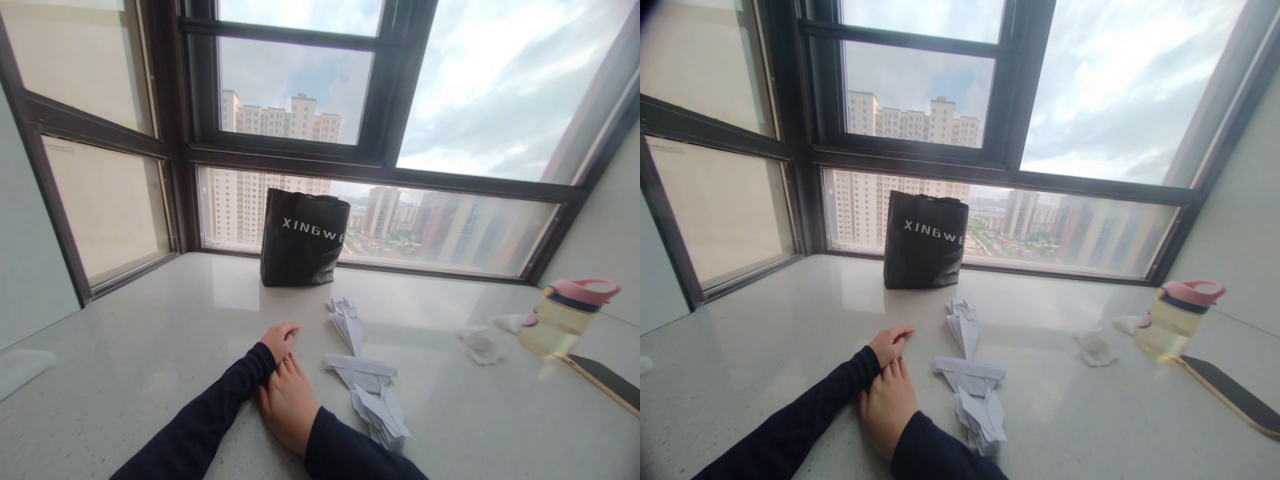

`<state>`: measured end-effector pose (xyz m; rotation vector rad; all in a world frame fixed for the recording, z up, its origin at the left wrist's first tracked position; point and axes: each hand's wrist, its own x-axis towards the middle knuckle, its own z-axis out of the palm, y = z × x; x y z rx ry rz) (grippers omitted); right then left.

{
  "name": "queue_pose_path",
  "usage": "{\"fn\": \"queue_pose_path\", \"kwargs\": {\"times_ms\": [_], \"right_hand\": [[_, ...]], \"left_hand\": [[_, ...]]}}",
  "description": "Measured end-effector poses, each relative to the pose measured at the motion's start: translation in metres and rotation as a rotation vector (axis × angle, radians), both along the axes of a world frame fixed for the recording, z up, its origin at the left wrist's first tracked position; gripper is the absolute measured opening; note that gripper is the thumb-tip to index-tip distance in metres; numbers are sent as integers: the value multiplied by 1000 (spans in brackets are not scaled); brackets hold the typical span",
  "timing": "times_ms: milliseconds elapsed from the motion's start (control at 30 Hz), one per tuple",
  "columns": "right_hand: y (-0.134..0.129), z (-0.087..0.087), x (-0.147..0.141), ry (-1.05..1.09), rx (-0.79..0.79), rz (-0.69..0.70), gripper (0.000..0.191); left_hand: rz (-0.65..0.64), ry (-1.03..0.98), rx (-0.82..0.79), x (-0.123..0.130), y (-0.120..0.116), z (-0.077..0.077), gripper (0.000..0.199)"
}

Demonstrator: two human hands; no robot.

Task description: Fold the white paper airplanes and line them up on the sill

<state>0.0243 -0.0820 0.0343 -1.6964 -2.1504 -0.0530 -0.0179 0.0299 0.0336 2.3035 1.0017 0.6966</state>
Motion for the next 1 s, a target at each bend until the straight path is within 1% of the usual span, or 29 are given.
{"fn": "queue_pose_path", "kwargs": {"times_ms": [1000], "right_hand": [[0, 1, 0, -18, 5, 0, 46]], "left_hand": [[-5, -8, -6, -1, 0, -1, 40]]}}
